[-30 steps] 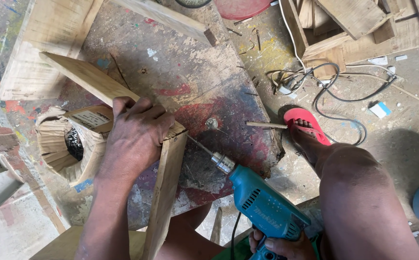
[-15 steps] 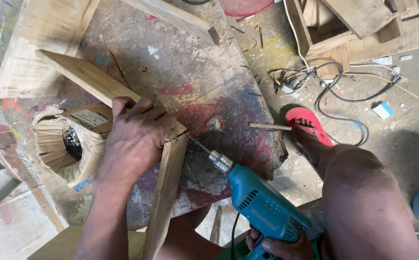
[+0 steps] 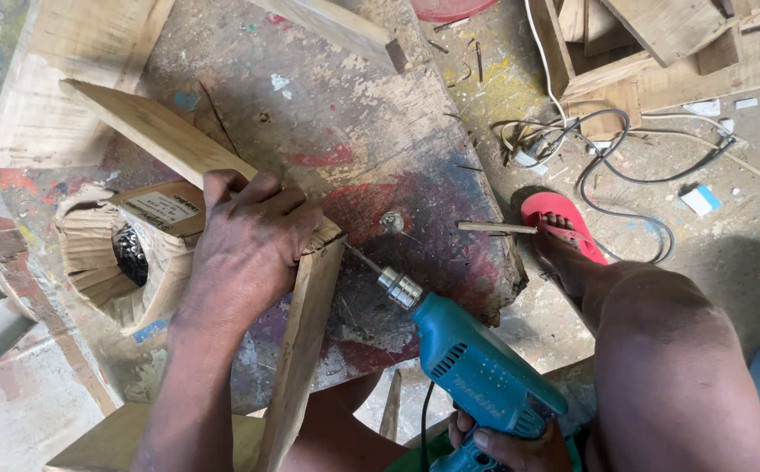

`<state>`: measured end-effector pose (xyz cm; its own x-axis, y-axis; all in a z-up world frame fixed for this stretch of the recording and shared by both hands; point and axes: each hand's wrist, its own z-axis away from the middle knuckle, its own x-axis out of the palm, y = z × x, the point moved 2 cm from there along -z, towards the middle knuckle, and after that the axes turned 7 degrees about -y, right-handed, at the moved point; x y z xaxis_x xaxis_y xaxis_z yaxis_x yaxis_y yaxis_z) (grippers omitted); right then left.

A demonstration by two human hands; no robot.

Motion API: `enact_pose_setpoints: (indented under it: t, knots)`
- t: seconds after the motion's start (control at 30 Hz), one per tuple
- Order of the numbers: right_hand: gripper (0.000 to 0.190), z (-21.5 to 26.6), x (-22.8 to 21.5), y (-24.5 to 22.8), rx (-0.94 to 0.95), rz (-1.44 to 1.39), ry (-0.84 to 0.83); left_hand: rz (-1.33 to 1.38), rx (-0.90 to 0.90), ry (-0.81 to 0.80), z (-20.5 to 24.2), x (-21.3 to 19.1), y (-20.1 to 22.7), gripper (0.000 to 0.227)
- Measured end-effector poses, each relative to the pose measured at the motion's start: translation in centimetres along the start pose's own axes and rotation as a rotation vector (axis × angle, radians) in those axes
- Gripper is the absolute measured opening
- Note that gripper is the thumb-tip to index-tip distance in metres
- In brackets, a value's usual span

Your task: Assembling a wooden structure by driving screws with a power drill

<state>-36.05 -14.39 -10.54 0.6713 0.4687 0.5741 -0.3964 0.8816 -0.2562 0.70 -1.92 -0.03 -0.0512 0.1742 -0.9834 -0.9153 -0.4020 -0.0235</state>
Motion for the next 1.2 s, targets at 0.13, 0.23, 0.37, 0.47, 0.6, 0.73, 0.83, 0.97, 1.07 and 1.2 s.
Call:
enact_pose_setpoints:
  t: [0.13,0.23,0.37,0.47,0.6,0.73,0.83,0.97,1.07,1.2]
  knots:
    - [0.06,0.4,0.4,0.9,-0.046,-0.136,0.077,0.003,0.011,-0.012,0.0,0.1,0.0,0.019]
    - [0.072,0.2,0.8,0.6,-0.073,-0.184,0.028,0.005,0.0,-0.015,0.1,0.1,-0.1,0.016]
    - [0.078,-0.5,-0.4,1.2,-0.015,-0.142,0.118,0.012,0.011,0.0,0.1,-0.2,0.0,0.021]
    - [0.08,-0.5,-0.5,1.2,0.007,-0.136,0.04,-0.003,0.007,-0.016,0.1,-0.1,0.0,0.021]
    - [0.077,-0.1,-0.5,2.0,0.017,-0.135,0.071,-0.025,-0.016,-0.047,0.7,-0.4,0.4,0.03]
    - [0.035,-1.6,-3.1,3.3,0.343,0.084,-0.318,0.007,-0.016,-0.032,1.5,-0.1,0.4,0.029]
    - [0.034,-1.3,-1.3,2.8,0.049,0.128,-0.182,0.012,-0.02,-0.028,2.0,-0.2,0.5,0.02]
    - [0.033,-2.0,-1.1,2.6,0.073,0.167,-0.225,-0.006,-0.014,-0.037,1.7,-0.3,0.5,0.019]
    - [0.031,-2.0,-1.3,2.5,0.101,0.197,-0.26,-0.007,-0.018,-0.049,1.7,-0.4,0.5,0.018]
    - [0.03,-2.1,-1.9,2.5,0.135,0.231,-0.306,0.005,-0.021,-0.071,1.8,-0.4,0.5,0.017]
